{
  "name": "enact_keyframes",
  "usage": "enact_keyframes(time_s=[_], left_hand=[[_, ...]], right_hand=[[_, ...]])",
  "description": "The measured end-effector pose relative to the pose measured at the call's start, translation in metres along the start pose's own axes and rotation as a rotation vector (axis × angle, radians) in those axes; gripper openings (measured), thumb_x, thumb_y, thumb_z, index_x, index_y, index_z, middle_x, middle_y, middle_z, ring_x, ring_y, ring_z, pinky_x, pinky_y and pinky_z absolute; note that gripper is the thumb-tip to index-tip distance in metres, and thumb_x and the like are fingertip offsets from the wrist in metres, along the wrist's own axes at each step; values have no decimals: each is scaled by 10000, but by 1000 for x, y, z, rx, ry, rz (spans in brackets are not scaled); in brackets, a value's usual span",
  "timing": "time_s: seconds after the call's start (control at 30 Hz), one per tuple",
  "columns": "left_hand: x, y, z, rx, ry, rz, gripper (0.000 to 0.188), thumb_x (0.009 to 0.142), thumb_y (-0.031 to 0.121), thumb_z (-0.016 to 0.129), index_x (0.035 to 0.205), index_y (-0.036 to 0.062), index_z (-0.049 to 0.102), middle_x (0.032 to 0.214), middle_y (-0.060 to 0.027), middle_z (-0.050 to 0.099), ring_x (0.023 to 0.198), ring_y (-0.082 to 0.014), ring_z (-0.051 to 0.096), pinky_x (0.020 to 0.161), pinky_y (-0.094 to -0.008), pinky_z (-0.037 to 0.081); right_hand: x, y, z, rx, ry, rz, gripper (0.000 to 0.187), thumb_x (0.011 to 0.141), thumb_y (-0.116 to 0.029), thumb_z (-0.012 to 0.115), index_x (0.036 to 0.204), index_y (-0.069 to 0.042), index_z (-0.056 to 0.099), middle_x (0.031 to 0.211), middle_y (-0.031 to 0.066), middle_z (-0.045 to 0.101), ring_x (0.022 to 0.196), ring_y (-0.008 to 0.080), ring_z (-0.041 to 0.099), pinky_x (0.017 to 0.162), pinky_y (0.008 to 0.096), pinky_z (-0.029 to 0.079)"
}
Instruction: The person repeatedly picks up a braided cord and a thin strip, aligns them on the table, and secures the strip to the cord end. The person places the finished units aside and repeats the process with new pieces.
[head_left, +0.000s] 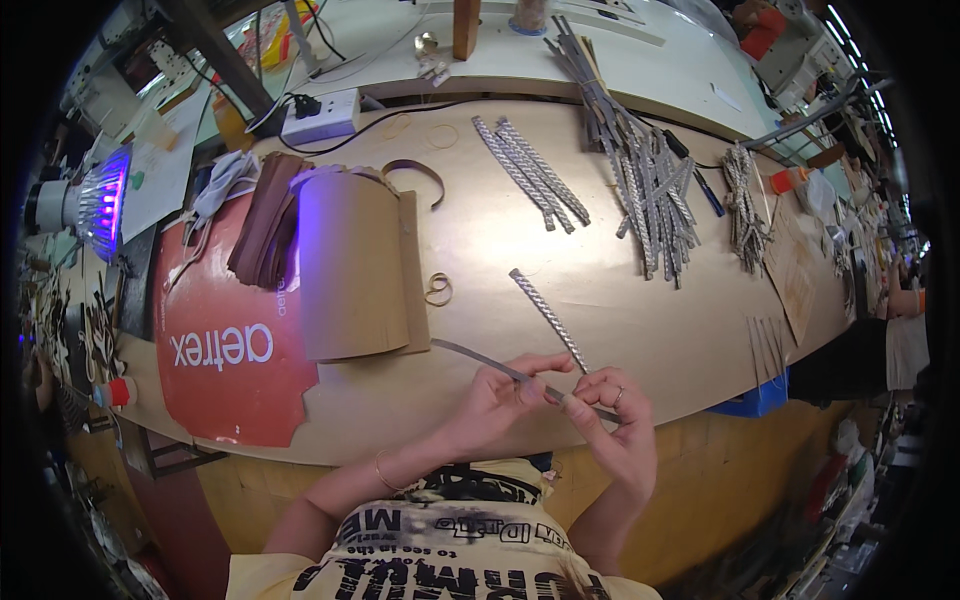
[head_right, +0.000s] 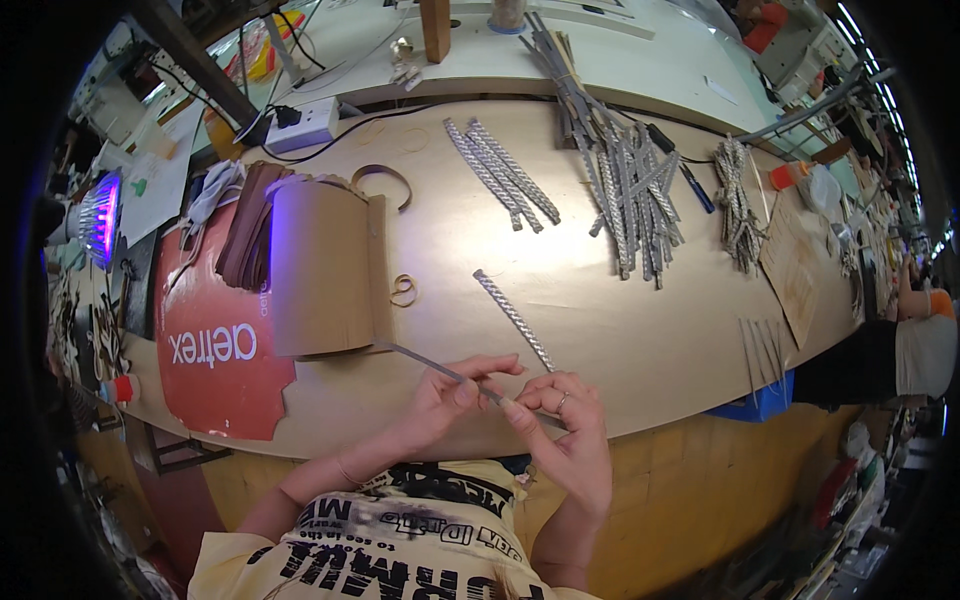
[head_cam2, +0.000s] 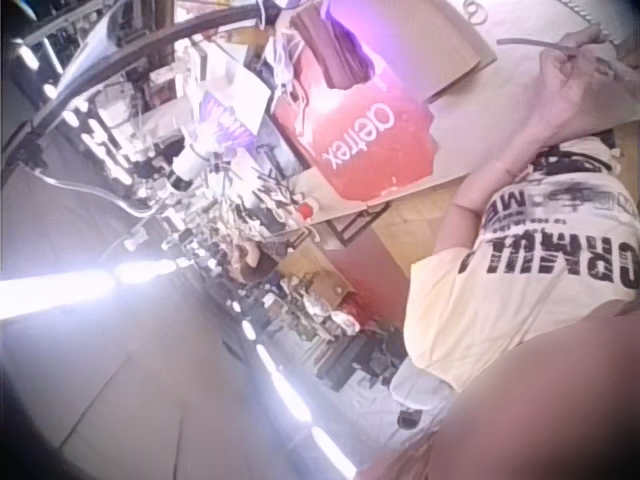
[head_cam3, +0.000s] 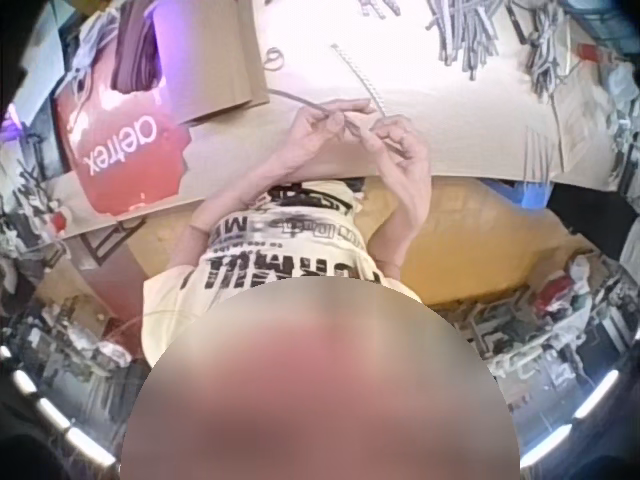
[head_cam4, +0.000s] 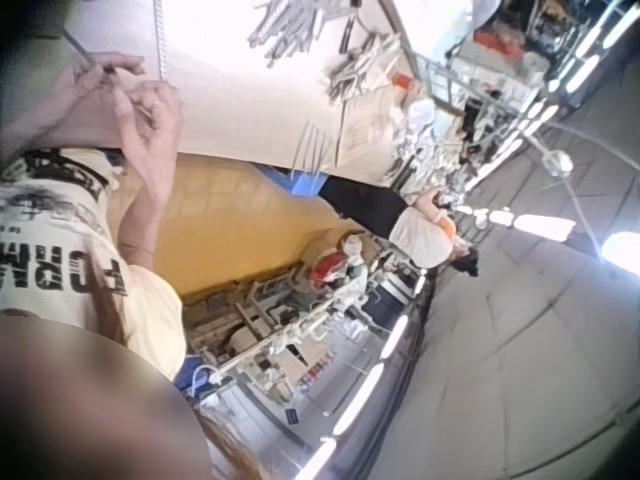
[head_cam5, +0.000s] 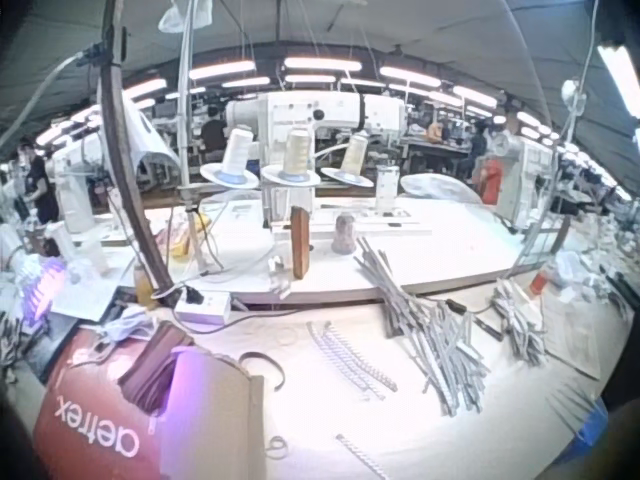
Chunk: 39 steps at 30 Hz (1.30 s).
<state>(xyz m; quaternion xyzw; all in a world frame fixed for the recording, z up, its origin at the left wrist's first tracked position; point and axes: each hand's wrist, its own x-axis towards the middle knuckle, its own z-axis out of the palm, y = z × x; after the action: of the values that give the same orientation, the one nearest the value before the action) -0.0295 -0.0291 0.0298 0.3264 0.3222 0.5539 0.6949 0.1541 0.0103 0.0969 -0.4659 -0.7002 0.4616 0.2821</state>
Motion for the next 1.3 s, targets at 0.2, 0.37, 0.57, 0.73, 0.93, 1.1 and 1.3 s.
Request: enact_keyframes(time_s=[0.2, 0.37, 0.57, 0.73, 0.93, 1.1, 1.3], left_hand=[[0, 28, -31, 356, 125, -95, 592, 1092, 457, 270, 1332, 39, 614, 1242, -74, 667, 863, -104, 522, 787, -236, 452], [-7, 26, -28, 282, 92, -190, 715, 1080, 519, 160, 1327, 23, 613, 1240, -72, 663, 893, -108, 489, 762, -252, 438], [-17, 23, -27, 72, -3, -304, 762, 1076, 518, 108, 1322, -1, 610, 1294, -76, 607, 869, -127, 453, 759, -265, 420], [-17, 23, -26, 156, -37, -269, 740, 1080, 504, 99, 1323, 38, 621, 1275, -58, 605, 855, -123, 437, 723, -250, 401], [-17, 27, -19, 234, -94, -263, 754, 1068, 537, 108, 1370, 30, 576, 1317, -63, 541, 909, -138, 443, 764, -267, 404], [-19, 32, -12, 485, -218, -49, 656, 1079, 489, 145, 1452, 93, 510, 1446, -134, 405, 1082, -222, 465, 949, -360, 409], [-17, 28, -7, 722, -107, 240, 709, 1045, 571, 149, 1510, 117, 433, 1635, -228, 47, 1357, -331, 329, 1085, -461, 300]], right_hand=[[-12, 9, 13, -134, 46, 178, 157, 857, -182, 743, 874, -31, 706, 913, 64, 674, 901, 241, 594, 838, 367, 418], [-9, -13, 16, -1013, 329, -96, 313, 914, -268, 682, 1069, 4, 674, 1041, 118, 680, 1027, 260, 571, 908, 432, 408], [-16, -73, 22, 1077, 13, -503, 234, 917, -310, 653, 869, -90, 589, 1106, 158, 643, 918, 233, 562, 786, 403, 434], [-3, -81, 19, 1377, -559, -687, 366, 965, -540, 579, 922, -178, 546, 1108, 48, 698, 901, 213, 518, 707, 317, 401], [1, -72, 11, 1377, -678, -800, 427, 966, -611, 512, 929, -188, 564, 1084, 7, 736, 867, 224, 536, 751, 362, 409], [7, -52, 6, 1347, -806, -742, 388, 934, -498, 653, 846, -139, 537, 1104, 92, 637, 907, 203, 535, 753, 344, 413], [2, -30, 39, 62, 230, -132, 256, 821, -70, 748, 1042, -24, 626, 1073, 148, 677, 924, 296, 615, 830, 367, 481]])
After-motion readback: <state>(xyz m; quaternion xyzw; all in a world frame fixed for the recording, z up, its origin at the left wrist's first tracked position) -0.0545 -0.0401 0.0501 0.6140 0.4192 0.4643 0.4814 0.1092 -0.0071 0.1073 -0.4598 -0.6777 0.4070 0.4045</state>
